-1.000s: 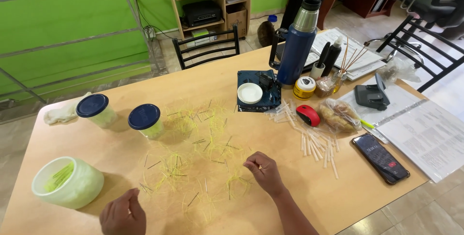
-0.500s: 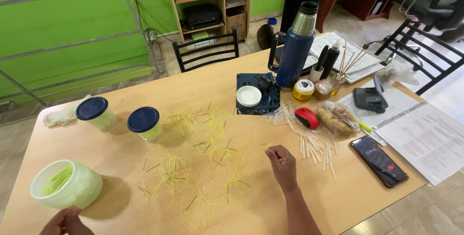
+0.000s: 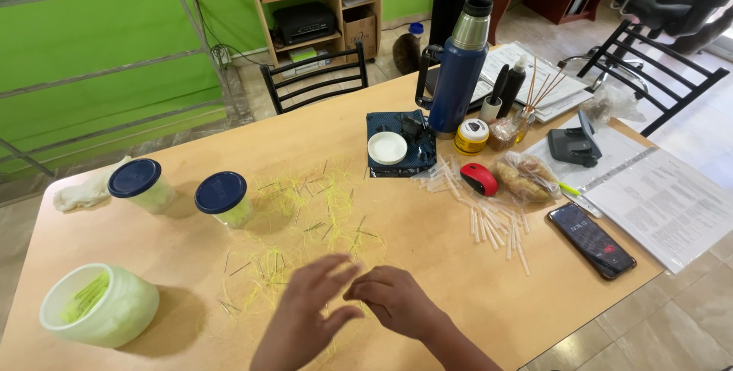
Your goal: The person sits at a table and repeatedly picks up small metal hooks and yellow fishing line. They thread the line through the eye of the hook and tie a knot to secure it. The completed rigs are placed on the table, and the person occasionally reaches for more hooks or line from nearby containers.
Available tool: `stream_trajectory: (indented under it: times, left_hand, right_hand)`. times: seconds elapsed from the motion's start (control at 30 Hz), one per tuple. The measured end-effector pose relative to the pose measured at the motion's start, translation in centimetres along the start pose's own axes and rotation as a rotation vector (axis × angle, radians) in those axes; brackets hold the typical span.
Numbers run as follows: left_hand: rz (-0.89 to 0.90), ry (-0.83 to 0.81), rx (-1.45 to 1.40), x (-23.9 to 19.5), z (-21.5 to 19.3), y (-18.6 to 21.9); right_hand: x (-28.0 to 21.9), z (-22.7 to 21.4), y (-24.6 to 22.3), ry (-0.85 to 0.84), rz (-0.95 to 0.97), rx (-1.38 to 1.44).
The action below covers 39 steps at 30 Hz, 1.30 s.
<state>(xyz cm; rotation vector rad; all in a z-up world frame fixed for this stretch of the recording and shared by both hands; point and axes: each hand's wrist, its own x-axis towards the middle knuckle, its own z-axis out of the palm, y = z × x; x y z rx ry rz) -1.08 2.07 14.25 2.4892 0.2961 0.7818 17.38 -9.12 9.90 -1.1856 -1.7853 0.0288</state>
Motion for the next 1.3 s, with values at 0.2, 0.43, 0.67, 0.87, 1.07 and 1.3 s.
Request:
stream_trajectory:
  times: [0.2,0.43,0.67,0.87,1.07,1.3]
  left_hand:
    - [0.019,0.095,-0.222,0.9,0.3,0.7]
    - [0.037,0.170,-0.036,-0.7,-0.8,-1.6]
    - [-0.042,0.322,0.134,-2.0,-3.7,-1.9]
    - [-0.148,0.425,0.202,-3.0,-6.3,-2.5]
    - [-0.269,0.439,0.223,-3.9,-7.1,-2.9]
    - [-0.258,0.367,-0.024,-4.1,-7.5,-2.2]
  right_hand:
    - [0.2,-1.0,-1.8,0.041,0.244,0.247]
    - [0.6,-1.5,-0.3,0.180,0.191,0.129]
    - [-0.7,-2.9,1.3,0.384,0.270,0.152]
    - [-1.9,-5.6,3.0,0.637,0.360,0.328]
    - [-2.5,-7.7,4.7,0.894,0.464,0.341]
    - [-1.5,-8.3,5.6,0.951,0.499,0.433]
